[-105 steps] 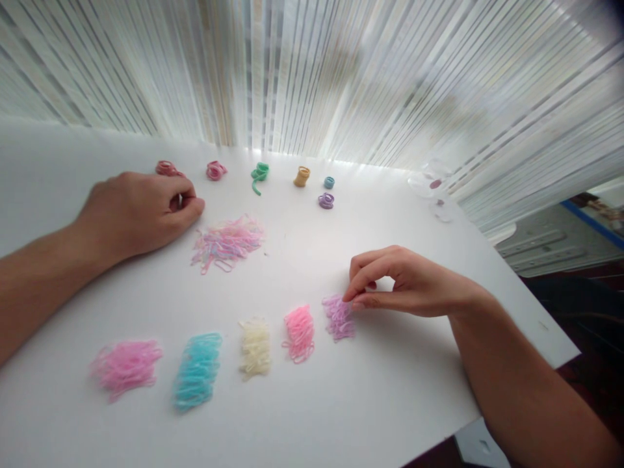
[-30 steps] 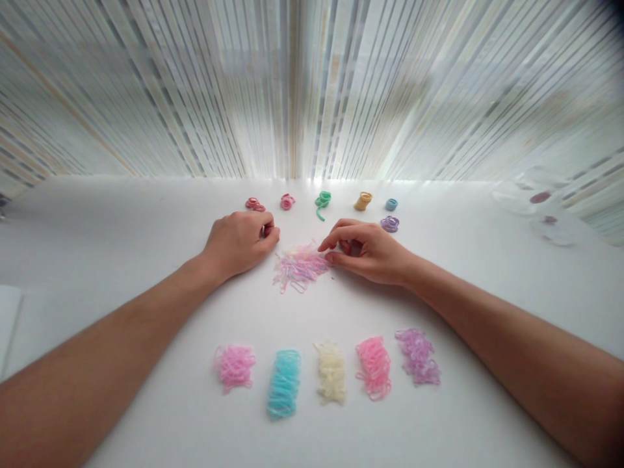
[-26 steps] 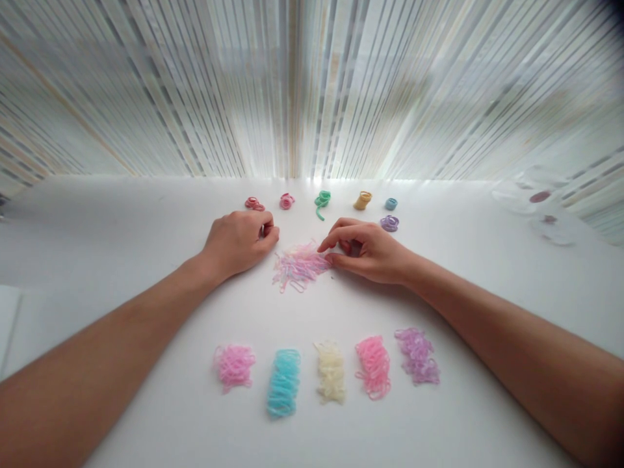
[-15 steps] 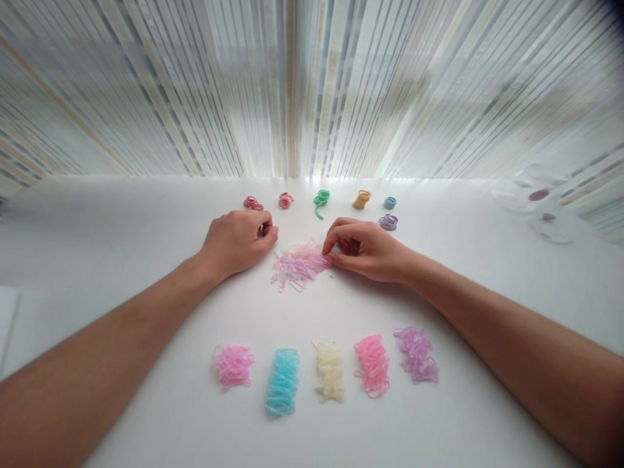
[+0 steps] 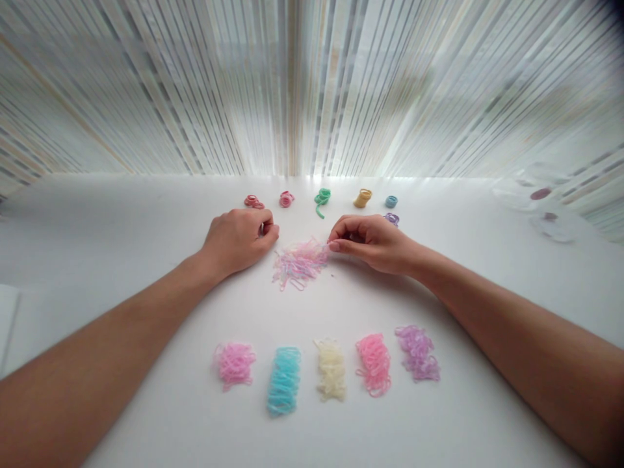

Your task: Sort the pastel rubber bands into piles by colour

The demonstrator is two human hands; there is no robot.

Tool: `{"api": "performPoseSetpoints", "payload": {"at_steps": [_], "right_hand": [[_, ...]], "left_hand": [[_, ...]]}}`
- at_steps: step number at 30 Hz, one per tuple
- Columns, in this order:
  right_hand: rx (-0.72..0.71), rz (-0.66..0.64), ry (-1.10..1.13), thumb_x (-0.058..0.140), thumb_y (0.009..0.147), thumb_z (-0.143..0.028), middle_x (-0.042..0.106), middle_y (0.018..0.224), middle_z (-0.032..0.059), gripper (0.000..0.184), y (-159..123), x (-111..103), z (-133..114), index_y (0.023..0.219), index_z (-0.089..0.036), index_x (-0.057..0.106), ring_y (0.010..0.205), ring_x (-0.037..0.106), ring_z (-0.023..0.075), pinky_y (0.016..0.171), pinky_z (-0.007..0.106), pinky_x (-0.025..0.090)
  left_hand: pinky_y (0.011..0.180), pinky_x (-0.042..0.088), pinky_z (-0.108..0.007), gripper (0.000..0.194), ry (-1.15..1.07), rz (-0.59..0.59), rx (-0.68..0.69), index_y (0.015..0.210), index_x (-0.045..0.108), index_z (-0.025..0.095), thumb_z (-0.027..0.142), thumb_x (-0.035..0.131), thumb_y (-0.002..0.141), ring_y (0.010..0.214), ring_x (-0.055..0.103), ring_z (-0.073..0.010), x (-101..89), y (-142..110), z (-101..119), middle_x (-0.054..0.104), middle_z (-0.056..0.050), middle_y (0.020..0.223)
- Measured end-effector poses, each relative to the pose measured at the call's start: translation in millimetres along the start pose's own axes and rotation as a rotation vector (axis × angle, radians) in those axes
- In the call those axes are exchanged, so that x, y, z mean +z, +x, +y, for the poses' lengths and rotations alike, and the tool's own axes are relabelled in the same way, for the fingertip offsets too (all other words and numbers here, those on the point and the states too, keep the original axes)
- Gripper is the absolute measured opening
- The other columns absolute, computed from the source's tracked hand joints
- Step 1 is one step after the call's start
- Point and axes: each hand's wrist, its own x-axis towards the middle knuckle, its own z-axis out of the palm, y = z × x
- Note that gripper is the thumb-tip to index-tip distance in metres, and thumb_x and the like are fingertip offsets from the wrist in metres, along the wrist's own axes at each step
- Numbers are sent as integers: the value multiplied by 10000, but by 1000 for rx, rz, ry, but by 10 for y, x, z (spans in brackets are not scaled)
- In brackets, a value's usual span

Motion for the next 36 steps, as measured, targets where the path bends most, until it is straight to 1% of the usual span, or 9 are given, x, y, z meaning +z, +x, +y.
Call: {"api": "performPoseSetpoints", "payload": {"at_steps": [4, 9, 13, 17, 23, 26, 29, 32, 36], "right_hand": [[17, -14, 1, 834, 921, -562, 656, 765, 13, 387, 3, -20, -3, 911, -188, 734, 684, 507, 151, 606, 314, 372], [15, 43, 0, 844, 903, -572, 585, 680, -23, 405, 26, -19, 28, 895, -184, 730, 625, 441, 128, 556, 296, 317], [17, 35, -6, 849, 895, -555, 639, 729, 4, 389, 21, -16, 23, 903, -180, 747, 662, 492, 142, 590, 304, 366], [28, 13, -40, 841, 895, -557, 644, 730, 14, 393, 3, -10, -1, 900, -174, 755, 664, 502, 147, 591, 308, 376], [10, 70, -66, 846, 898, -577, 610, 679, -11, 395, -1, 6, -27, 874, -196, 742, 615, 467, 125, 564, 288, 356], [15, 18, -87, 826, 923, -523, 628, 673, -10, 334, -8, -55, -63, 872, -202, 749, 616, 494, 125, 567, 286, 369], [19, -51, -204, 792, 947, -445, 656, 678, -3, 261, -23, -148, -116, 875, -195, 781, 619, 517, 125, 578, 300, 381], [-23, -12, -335, 798, 947, -417, 659, 671, -8, 234, -38, -237, -184, 854, -202, 798, 616, 519, 126, 602, 327, 394], [-53, 70, -413, 816, 956, -458, 650, 666, -7, 256, -60, -341, -271, 847, -227, 810, 622, 545, 146, 613, 354, 401]], "left_hand": [[700, 430, -370, 302, -7, 10, 2, 864, 699, 233, 435, 513, 989, 836, 718, -278, 1, -3, -1, 785, -75, 882], [711, 452, -362, 300, -1, 12, -4, 879, 722, 232, 423, 516, 984, 837, 722, -271, -9, -8, 6, 789, -78, 878], [745, 479, -372, 316, 3, -2, -7, 912, 746, 230, 433, 514, 982, 855, 729, -283, -19, -8, 15, 794, -87, 902], [732, 466, -366, 317, 4, -3, -10, 905, 735, 230, 436, 506, 980, 849, 721, -276, -22, -8, 23, 792, -85, 901], [696, 434, -366, 301, 0, 6, -1, 874, 707, 232, 432, 507, 978, 835, 717, -272, -5, -4, 8, 787, -77, 882], [704, 442, -373, 302, -7, 9, -1, 877, 710, 234, 434, 508, 980, 840, 718, -280, 0, -3, 0, 784, -79, 881], [721, 458, -374, 293, -6, 10, -5, 886, 721, 235, 425, 518, 978, 847, 720, -284, -2, -4, 3, 787, -81, 887], [722, 461, -366, 284, -5, 11, -9, 884, 725, 233, 418, 530, 977, 848, 723, -282, -9, -6, 13, 786, -79, 881], [718, 454, -362, 277, -6, 2, -17, 882, 717, 233, 415, 532, 977, 849, 723, -281, -23, -5, 25, 784, -77, 881]]}}
